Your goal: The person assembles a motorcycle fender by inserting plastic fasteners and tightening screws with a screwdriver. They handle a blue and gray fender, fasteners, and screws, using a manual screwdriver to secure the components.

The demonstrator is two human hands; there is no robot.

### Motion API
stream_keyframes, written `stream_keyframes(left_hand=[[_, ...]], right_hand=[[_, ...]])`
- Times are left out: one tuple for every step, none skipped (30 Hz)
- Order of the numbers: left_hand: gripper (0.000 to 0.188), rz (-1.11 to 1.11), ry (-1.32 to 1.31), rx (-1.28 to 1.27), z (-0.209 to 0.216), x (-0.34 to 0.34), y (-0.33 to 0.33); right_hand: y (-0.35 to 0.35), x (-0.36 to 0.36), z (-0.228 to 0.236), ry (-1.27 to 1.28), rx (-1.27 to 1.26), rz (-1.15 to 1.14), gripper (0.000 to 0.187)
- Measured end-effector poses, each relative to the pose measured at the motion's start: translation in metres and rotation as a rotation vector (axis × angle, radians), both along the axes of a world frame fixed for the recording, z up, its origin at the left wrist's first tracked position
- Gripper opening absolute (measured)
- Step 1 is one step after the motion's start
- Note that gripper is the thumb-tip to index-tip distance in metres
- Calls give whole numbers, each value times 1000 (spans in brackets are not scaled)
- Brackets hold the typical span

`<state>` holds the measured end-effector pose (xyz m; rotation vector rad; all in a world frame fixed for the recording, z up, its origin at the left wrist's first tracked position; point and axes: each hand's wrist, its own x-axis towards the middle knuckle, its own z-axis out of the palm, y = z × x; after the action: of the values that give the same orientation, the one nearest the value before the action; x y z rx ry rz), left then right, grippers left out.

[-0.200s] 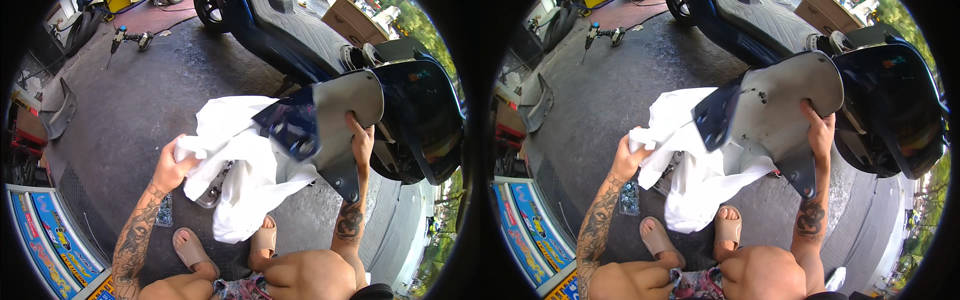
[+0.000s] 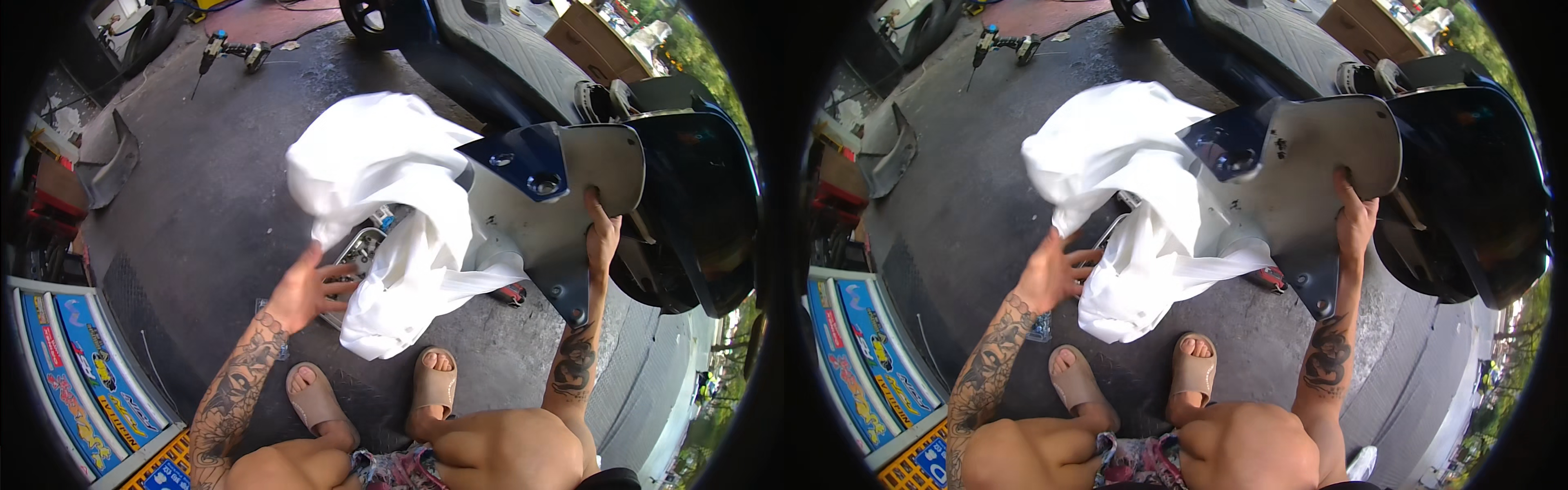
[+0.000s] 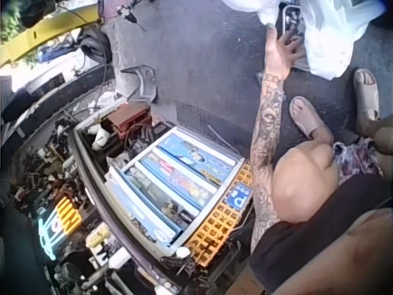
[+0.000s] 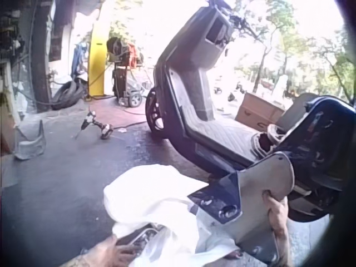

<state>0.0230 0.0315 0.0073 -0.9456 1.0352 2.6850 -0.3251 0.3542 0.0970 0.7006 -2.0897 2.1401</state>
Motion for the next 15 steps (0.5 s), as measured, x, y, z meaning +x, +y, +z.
stream_keyframes(left_hand=[[118,-101,111,11,2,0,18],[115,-195,299,-11,5,-8,36],[107,-305,268,179,11,-4,43],[92,-292,338,204,16,-2,49],[83,-368,256,182,18,-1,44],[81,-355,233,220,21,2,44],[80,-328,291,304,24,6,46],[81,-317,237,313,25,13,50],[81,-296,235,351,24,17,56],[81,-271,259,394,22,21,59],[78,-242,265,428,20,22,65],[76,-220,240,395,18,27,71],[73,-223,181,357,16,34,76],[62,-211,256,327,13,38,81],[59,-176,232,267,10,44,83]], right_hand=[[0,1,-2,-16,43,-5,28],[-5,4,-12,26,61,-56,26],[-8,6,-16,78,153,-100,27],[-12,8,-20,19,124,-84,27],[-11,8,-17,-59,187,-129,29],[-10,9,-17,-68,168,-131,29],[-9,10,-20,-16,152,-88,27],[-6,12,-22,-38,190,-139,26],[-1,12,-25,-1,237,-159,25],[3,9,-26,-34,223,-158,26],[5,4,-26,-30,207,-114,26],[6,-2,-28,-31,207,-131,26],[10,-5,-32,-37,207,-92,26],[15,-9,-35,-15,217,-75,27],[21,-12,-37,-16,273,-141,28]])
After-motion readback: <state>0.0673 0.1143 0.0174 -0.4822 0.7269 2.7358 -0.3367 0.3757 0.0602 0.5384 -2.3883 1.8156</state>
